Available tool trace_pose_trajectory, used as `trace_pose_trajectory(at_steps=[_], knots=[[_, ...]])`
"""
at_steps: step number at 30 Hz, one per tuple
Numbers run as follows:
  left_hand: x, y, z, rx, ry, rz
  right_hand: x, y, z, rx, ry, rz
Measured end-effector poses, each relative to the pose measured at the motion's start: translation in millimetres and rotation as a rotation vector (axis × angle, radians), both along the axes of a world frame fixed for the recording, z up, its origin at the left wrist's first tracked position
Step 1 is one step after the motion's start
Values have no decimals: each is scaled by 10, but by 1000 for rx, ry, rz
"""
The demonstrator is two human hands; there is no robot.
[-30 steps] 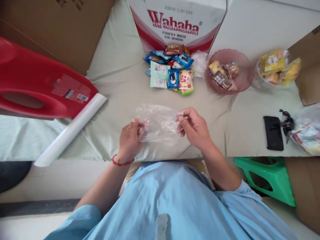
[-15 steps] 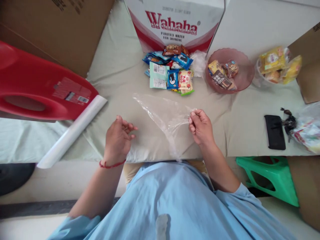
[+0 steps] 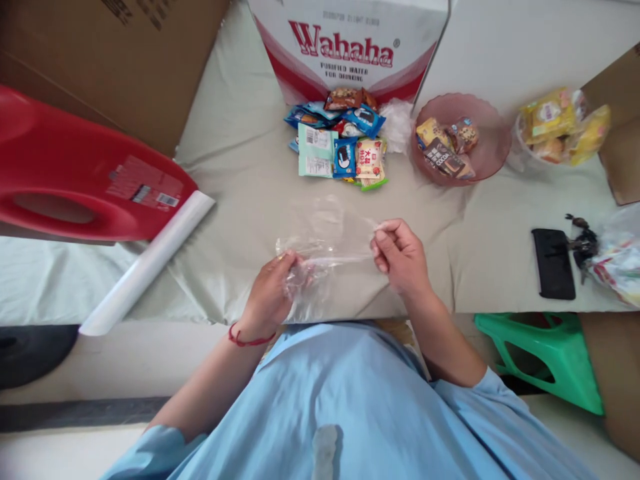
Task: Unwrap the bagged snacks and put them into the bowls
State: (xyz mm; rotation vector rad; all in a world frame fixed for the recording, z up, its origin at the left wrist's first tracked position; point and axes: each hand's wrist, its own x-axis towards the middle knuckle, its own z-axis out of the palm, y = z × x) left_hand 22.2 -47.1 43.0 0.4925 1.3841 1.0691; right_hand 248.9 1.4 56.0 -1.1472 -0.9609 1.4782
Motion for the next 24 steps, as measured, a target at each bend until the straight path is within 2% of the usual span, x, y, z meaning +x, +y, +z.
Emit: trace_pose_trajectory(at_steps=[5, 9, 12, 18, 21, 24], knots=[[-81, 3, -24, -47, -197, 54, 507, 236, -104, -87, -67, -108], [-107, 24, -21, -94, -203, 17, 765, 279, -220, 8, -399, -266], [-99, 34, -8, -119, -214, -13, 756, 194, -218, 77, -599, -364], [-70, 16, -34, -101, -215, -53, 361, 26, -242, -325, -326, -45], [-126, 30, -47, -88, -191, -27, 206, 1, -284, -290, -282, 29], [-271, 65, -52, -58, -92, 23, 217, 13, -287, -252, -209, 46]])
